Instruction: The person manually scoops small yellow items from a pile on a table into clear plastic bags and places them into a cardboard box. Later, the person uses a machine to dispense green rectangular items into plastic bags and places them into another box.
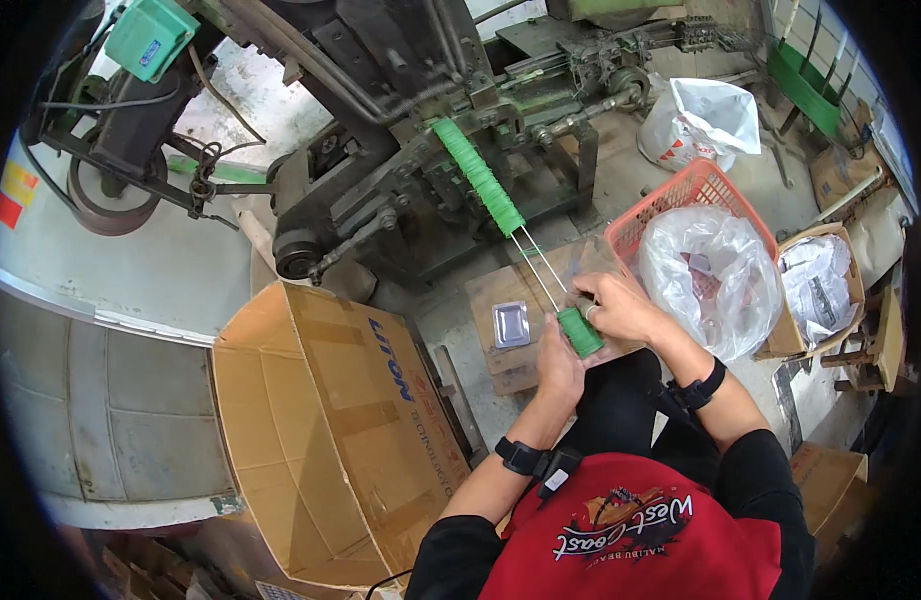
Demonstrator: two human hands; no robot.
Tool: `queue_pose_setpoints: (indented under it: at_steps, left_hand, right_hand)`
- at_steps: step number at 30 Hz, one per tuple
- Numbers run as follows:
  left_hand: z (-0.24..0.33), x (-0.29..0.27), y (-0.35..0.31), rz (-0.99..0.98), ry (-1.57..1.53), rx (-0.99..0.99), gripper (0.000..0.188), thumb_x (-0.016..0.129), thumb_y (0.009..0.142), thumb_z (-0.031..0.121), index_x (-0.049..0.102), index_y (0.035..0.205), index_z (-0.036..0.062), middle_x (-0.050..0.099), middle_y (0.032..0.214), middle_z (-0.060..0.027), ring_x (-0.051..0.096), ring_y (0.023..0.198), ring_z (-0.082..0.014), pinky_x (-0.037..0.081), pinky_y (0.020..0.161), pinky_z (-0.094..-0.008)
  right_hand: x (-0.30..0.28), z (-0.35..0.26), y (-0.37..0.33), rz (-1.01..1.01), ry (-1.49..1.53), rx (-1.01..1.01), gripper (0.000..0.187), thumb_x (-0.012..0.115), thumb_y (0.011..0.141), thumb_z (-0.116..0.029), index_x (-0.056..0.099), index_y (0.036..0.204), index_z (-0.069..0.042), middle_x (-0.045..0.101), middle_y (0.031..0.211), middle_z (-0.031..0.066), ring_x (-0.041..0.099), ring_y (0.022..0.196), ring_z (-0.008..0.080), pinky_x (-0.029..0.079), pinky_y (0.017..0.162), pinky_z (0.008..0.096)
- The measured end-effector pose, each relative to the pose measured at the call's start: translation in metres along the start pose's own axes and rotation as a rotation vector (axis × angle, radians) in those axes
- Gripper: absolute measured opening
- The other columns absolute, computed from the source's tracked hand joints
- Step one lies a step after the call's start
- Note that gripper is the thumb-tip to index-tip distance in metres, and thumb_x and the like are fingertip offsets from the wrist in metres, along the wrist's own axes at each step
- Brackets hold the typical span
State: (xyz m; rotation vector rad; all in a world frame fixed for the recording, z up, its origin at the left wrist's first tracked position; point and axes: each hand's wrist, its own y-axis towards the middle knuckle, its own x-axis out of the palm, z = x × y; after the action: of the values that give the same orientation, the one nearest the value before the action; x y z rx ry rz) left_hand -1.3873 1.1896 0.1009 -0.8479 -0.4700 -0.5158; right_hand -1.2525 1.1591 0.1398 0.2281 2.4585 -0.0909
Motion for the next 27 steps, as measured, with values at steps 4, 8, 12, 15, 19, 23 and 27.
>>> queue_pose_setpoints:
  at_steps: [4, 8, 12, 15, 19, 23, 27]
  left_hand:
    - [0.011, 0.005, -0.001, 0.041, 0.057, -0.071, 0.038, 0.029, 0.096, 0.043, 0.048, 0.11, 0.0126, 0.06, 0.099, -0.0043, 0.061, 0.086, -0.0186, 0.053, 0.064, -0.0409]
    - [0.009, 0.01, -0.002, 0.038, 0.2, -0.021, 0.035, 0.037, 0.094, 0.039, 0.049, 0.108, 0.0094, 0.058, 0.098, -0.0075, 0.061, 0.079, -0.0187, 0.052, 0.05, -0.0324]
    - [0.002, 0.004, -0.033, -0.146, 0.32, -0.162, 0.03, 0.04, 0.094, 0.035, 0.049, 0.104, 0.0078, 0.061, 0.085, -0.0091, 0.063, 0.065, -0.0195, 0.048, 0.041, -0.0273]
    - [0.016, -0.013, -0.068, -0.282, 0.399, -0.308, 0.031, 0.041, 0.094, 0.035, 0.049, 0.101, 0.0059, 0.061, 0.078, -0.0114, 0.063, 0.058, -0.0209, 0.047, 0.038, -0.0265]
    - [0.105, -0.022, -0.128, -0.15, 0.597, -0.17, 0.032, 0.049, 0.091, 0.035, 0.051, 0.098, 0.0037, 0.059, 0.07, -0.0119, 0.062, 0.052, -0.0209, 0.045, 0.033, -0.0259]
    - [0.204, -0.091, -0.17, 0.304, 0.573, 0.519, 0.024, 0.051, 0.091, 0.027, 0.056, 0.097, 0.0043, 0.057, 0.074, -0.0066, 0.057, 0.053, -0.0164, 0.049, 0.038, -0.028]
    - [0.276, -0.207, -0.22, 0.561, 0.373, 0.776, 0.025, 0.046, 0.093, 0.022, 0.056, 0.104, 0.0014, 0.059, 0.086, -0.0055, 0.057, 0.073, -0.0155, 0.048, 0.06, -0.0296]
  right_hand:
    - [0.011, 0.001, -0.014, 0.173, -0.135, -0.135, 0.02, 0.054, 0.066, -0.002, 0.061, 0.085, -0.003, 0.059, 0.084, 0.0179, 0.057, 0.086, 0.0362, 0.047, 0.074, 0.0428]
    - [0.016, -0.014, -0.034, 0.329, -0.362, -0.157, 0.024, 0.061, 0.063, -0.004, 0.063, 0.086, -0.008, 0.055, 0.086, 0.0117, 0.058, 0.085, 0.0305, 0.048, 0.068, 0.0397]
    - [0.004, -0.012, -0.057, 0.46, -0.097, -0.087, 0.034, 0.056, 0.057, 0.004, 0.063, 0.089, -0.005, 0.056, 0.093, 0.0134, 0.057, 0.087, 0.0328, 0.049, 0.075, 0.0395]
    - [-0.007, 0.0, -0.068, 0.621, 0.084, -0.032, 0.03, 0.05, 0.063, 0.011, 0.062, 0.088, 0.0, 0.055, 0.088, 0.0143, 0.056, 0.087, 0.0322, 0.044, 0.079, 0.033]
    - [-0.009, 0.041, -0.089, 0.428, -0.283, 0.25, 0.021, 0.052, 0.073, 0.002, 0.061, 0.091, -0.001, 0.056, 0.091, 0.0185, 0.056, 0.082, 0.0396, 0.044, 0.072, 0.0431]
    - [0.011, 0.06, -0.104, 0.074, -0.38, 0.327, 0.017, 0.056, 0.077, -0.008, 0.062, 0.092, -0.003, 0.058, 0.096, 0.0193, 0.057, 0.087, 0.0385, 0.044, 0.075, 0.0442]
    - [0.038, 0.088, -0.111, -0.176, -0.381, 0.366, 0.02, 0.06, 0.074, -0.005, 0.061, 0.093, -0.002, 0.061, 0.097, 0.0213, 0.057, 0.092, 0.0373, 0.045, 0.08, 0.0418]
